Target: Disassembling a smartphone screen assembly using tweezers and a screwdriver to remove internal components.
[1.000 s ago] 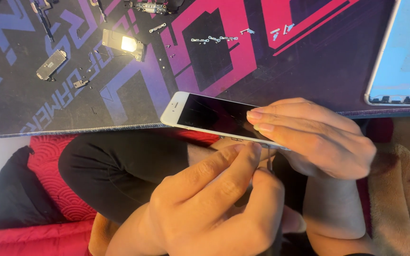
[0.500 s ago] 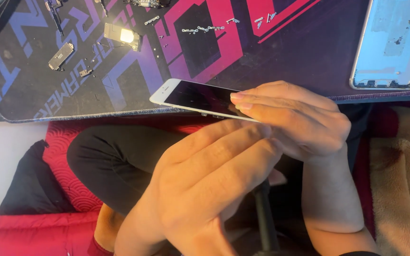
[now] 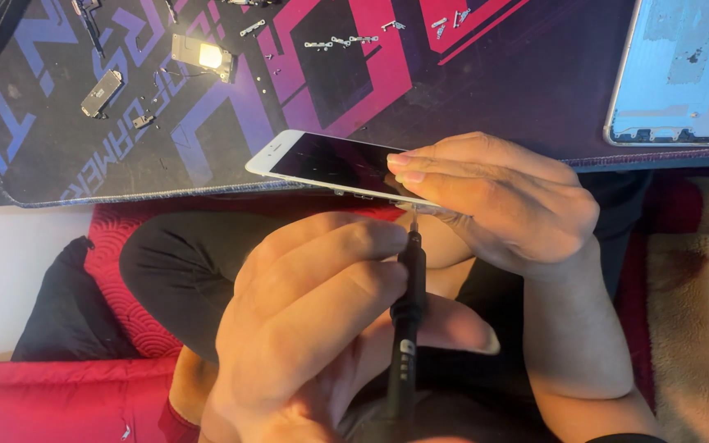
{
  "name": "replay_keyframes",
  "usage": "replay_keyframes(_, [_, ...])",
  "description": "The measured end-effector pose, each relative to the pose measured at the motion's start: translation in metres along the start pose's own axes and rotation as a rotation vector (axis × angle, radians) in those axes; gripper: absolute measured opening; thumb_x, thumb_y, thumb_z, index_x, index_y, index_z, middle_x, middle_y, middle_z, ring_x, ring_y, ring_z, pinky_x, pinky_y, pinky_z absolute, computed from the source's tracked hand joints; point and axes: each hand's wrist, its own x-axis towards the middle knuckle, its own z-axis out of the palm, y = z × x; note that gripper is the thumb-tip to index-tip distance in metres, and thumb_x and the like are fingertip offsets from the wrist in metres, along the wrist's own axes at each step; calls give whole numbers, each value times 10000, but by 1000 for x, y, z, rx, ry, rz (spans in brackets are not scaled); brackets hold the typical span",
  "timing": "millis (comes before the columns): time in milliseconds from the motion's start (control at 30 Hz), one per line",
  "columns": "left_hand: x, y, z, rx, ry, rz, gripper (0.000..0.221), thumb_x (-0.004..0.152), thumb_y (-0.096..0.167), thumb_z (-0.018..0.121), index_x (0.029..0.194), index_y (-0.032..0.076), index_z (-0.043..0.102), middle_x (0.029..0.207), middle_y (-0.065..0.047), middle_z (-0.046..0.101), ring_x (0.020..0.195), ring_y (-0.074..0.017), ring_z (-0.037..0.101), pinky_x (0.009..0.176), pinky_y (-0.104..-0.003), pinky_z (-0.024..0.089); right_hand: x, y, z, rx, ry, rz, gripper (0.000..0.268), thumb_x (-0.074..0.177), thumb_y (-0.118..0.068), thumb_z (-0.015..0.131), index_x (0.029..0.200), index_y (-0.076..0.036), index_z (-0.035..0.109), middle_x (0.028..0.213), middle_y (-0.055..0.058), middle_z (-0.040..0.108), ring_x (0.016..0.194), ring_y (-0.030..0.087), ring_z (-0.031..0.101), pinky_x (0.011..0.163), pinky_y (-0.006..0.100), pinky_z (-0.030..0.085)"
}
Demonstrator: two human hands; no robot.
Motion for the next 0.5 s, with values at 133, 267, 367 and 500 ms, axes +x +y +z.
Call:
replay_keyframes(133, [3,8,5,-101,38,-44,249,985,189,557,1108,-2,659,1104,-174,765,1065,-236,815,975,-357,722,-1,2,0,-8,0,-11,168,1028,48,507,1015,160,631,978,323,722,901,471,769,758,456,684])
replay_keyframes(267, [-1,-12,16,17,35,131,361,1076,300,587,1304,24,542,1231,-138,698,1188,-288,782,1023,-368,742,0,2,0,-11,-2,-22,323,1015,-165,534,1018,147,622,981,309,723,904,455,774,752,444,683])
replay_keyframes(367, [-5,-15,17,129,118,287,567,911,150,955,1259,28,524,1140,-90,703,1101,-276,826,986,-414,743,0,-1,0,-19,-3,3,259,1028,-75,507,1002,150,632,977,315,725,902,442,768,750,440,677])
replay_keyframes(500, [4,-3,8,-7,-26,145,199,953,74,685,1110,-45,653,1115,-253,761,1041,-310,861,919,-431,772,-3,5,1,-33,2,-28,352,996,-206,567,1016,139,636,976,298,732,890,448,783,746,443,685])
